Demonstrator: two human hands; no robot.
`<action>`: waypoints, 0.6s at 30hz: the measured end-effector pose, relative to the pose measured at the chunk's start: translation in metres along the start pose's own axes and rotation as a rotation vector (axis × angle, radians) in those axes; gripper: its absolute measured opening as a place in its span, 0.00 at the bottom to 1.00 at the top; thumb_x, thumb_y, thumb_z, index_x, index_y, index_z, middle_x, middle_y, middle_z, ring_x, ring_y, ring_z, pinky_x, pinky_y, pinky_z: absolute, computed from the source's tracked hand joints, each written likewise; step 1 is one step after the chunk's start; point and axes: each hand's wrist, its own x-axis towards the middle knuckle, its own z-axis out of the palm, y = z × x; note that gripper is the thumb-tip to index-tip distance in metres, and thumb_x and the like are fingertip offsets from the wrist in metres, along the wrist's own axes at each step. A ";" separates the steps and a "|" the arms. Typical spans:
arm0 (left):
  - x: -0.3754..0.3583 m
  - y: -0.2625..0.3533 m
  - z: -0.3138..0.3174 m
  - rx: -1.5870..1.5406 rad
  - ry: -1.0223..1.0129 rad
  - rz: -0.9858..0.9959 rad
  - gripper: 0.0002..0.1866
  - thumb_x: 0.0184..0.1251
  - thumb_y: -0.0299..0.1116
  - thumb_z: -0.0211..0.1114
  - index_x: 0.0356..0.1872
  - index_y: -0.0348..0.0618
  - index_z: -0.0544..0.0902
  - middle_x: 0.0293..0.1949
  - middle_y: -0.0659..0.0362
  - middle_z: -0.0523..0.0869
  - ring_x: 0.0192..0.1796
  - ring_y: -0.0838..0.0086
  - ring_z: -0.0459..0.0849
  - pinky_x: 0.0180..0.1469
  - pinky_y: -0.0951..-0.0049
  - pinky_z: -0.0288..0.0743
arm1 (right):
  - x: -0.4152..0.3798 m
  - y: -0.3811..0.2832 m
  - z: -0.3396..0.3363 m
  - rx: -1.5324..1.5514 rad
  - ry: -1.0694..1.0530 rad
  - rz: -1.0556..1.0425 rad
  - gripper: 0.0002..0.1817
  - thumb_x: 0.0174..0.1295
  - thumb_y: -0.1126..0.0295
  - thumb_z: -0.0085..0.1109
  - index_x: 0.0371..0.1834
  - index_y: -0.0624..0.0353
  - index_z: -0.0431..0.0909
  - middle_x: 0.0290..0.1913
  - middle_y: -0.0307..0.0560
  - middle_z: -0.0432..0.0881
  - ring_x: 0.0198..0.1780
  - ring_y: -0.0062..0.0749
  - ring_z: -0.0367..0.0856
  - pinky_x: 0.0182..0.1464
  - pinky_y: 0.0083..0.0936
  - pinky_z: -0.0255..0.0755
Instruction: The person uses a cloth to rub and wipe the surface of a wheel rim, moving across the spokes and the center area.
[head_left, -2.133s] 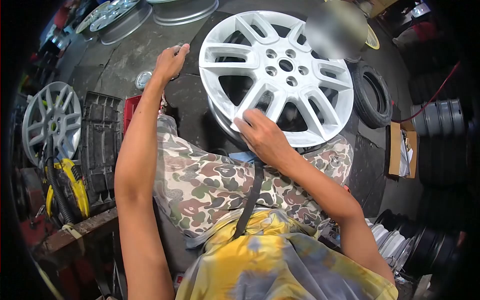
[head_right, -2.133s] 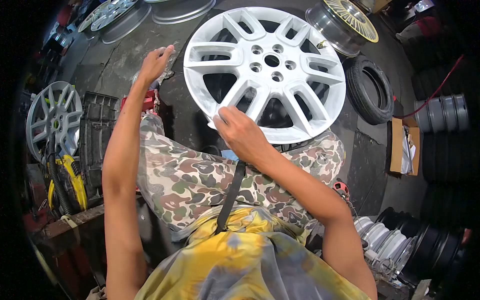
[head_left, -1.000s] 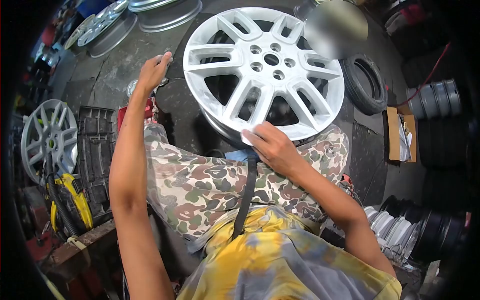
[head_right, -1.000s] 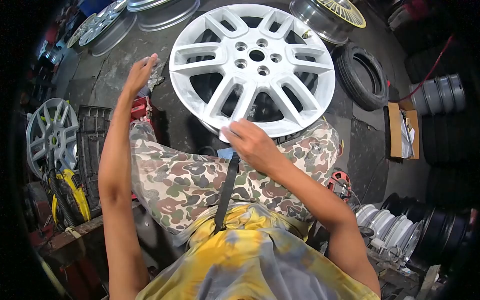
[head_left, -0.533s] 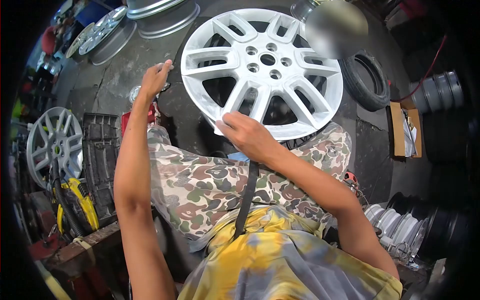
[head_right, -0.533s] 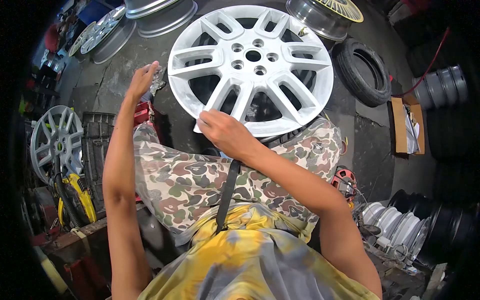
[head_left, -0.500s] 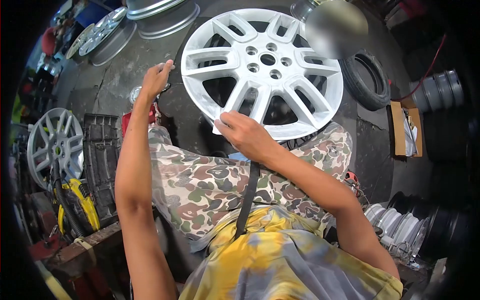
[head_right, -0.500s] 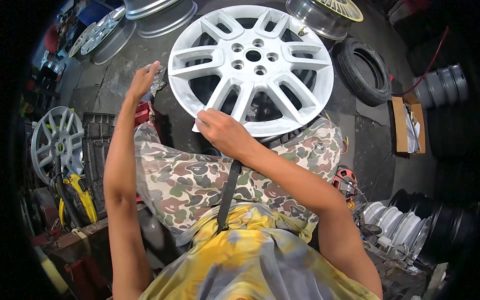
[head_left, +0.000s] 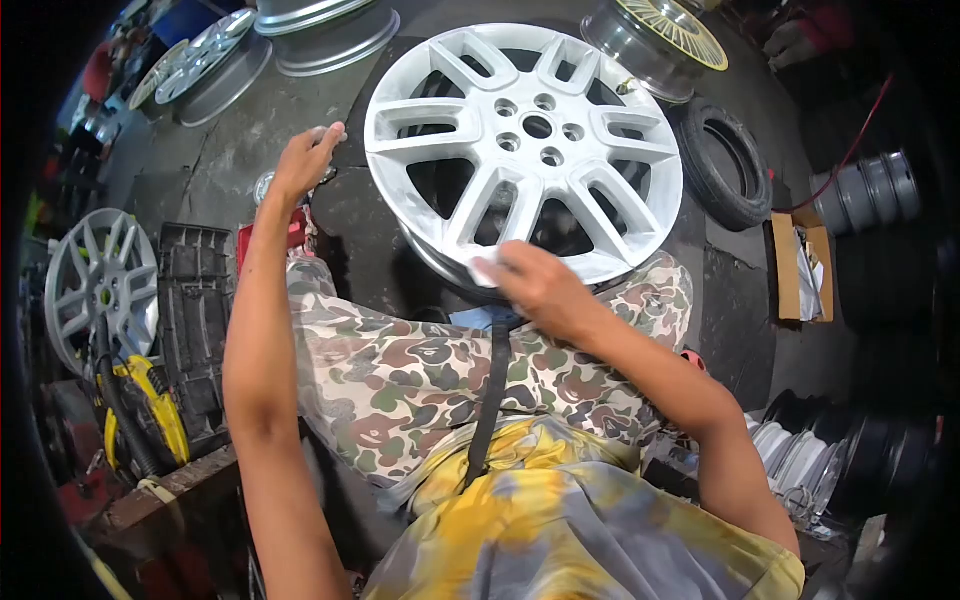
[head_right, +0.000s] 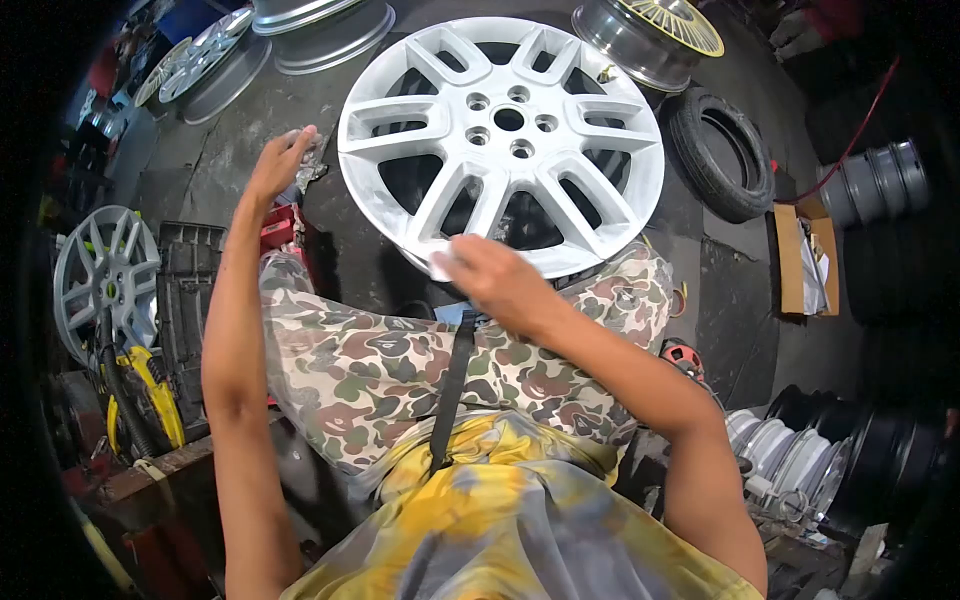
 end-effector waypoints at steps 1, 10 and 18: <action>0.000 0.002 -0.002 -0.044 -0.016 -0.018 0.33 0.77 0.58 0.56 0.53 0.33 0.88 0.43 0.44 0.90 0.48 0.59 0.88 0.56 0.63 0.76 | -0.012 0.009 -0.010 0.002 -0.004 0.083 0.15 0.58 0.79 0.61 0.49 0.66 0.82 0.43 0.52 0.77 0.46 0.46 0.82 0.49 0.39 0.79; 0.001 0.006 0.003 -0.049 -0.074 -0.054 0.32 0.76 0.59 0.57 0.51 0.34 0.89 0.34 0.48 0.88 0.40 0.65 0.85 0.49 0.64 0.77 | 0.051 0.098 -0.045 -0.050 -0.277 0.059 0.16 0.54 0.82 0.66 0.47 0.60 0.83 0.44 0.52 0.76 0.50 0.52 0.80 0.51 0.43 0.75; -0.003 0.013 -0.007 -0.037 -0.065 -0.016 0.33 0.76 0.59 0.57 0.50 0.32 0.88 0.33 0.49 0.87 0.38 0.64 0.85 0.48 0.63 0.77 | 0.070 0.123 -0.050 0.050 -0.417 -0.036 0.18 0.56 0.84 0.64 0.51 0.59 0.84 0.44 0.51 0.75 0.49 0.50 0.80 0.52 0.45 0.73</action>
